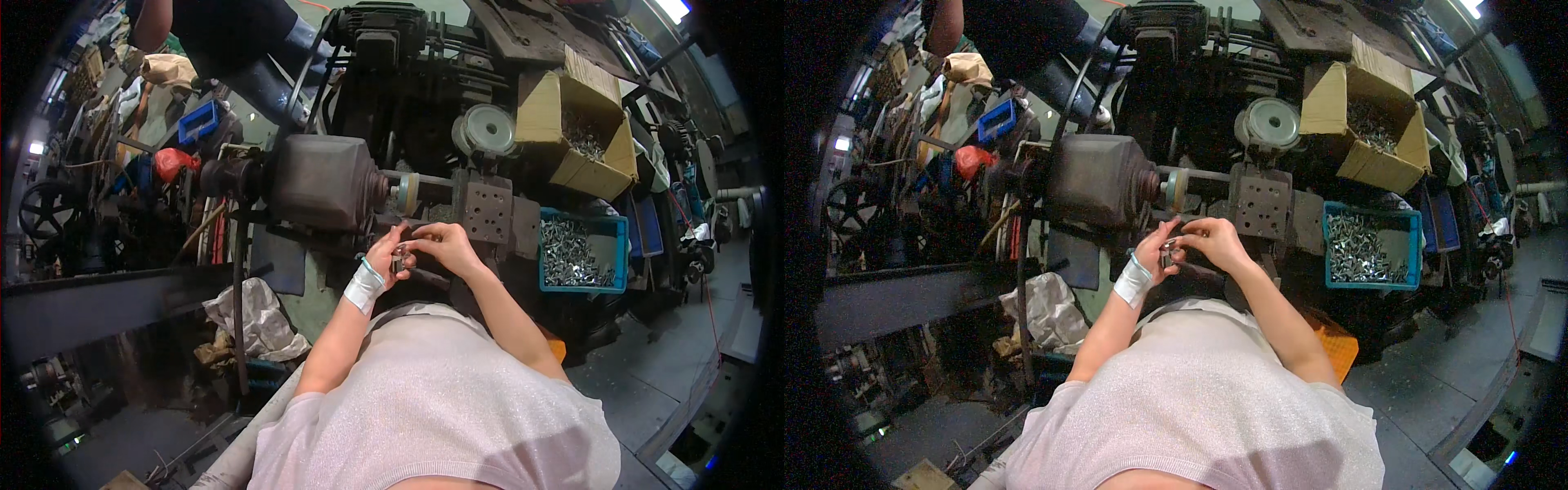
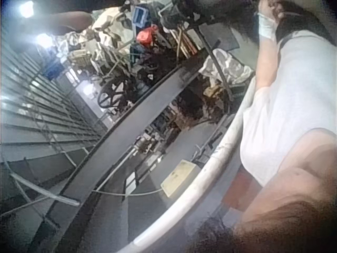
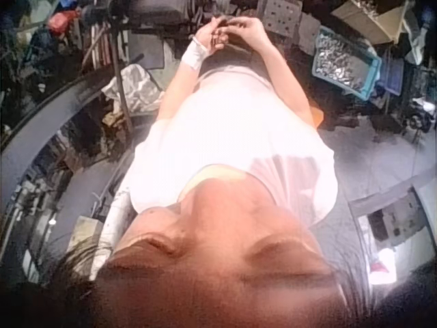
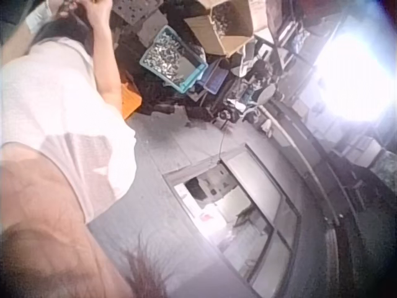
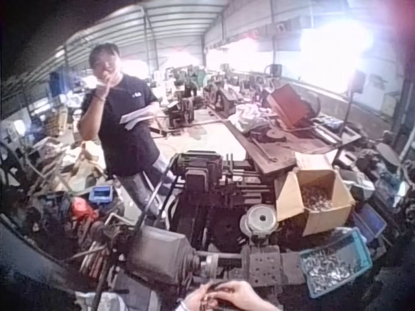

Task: The person repeatedly picks up small metal parts from a blue bin and presses them against a rotating grinding wheel. After grinding, the person places the parts into a cardboard box. The task is performed one item at a time in a repetitive cycle.

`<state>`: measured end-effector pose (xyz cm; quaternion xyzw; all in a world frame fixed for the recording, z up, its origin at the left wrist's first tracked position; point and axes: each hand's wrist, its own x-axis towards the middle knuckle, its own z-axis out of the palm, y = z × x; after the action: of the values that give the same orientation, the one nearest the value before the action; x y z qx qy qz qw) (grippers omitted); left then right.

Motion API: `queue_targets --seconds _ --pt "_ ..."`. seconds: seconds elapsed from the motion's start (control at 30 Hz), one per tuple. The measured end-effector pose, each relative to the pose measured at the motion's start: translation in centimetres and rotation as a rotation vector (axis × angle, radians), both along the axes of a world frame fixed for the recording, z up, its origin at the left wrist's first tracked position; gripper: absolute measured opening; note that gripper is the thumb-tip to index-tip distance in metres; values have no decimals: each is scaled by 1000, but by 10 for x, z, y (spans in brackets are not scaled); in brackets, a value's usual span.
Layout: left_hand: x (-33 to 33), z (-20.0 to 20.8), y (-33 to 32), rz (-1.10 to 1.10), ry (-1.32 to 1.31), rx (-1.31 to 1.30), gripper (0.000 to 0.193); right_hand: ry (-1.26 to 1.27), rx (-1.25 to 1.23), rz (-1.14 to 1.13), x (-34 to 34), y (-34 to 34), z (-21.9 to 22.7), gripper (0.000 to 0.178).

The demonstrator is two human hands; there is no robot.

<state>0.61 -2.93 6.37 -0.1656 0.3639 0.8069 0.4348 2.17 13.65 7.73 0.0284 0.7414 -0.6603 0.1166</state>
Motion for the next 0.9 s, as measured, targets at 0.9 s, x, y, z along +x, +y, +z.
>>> queue_targets --seconds 0.9 --pt "-10 -39 16 76 718 -505 14 -230 -14 -389 -11 -9 -22 17"
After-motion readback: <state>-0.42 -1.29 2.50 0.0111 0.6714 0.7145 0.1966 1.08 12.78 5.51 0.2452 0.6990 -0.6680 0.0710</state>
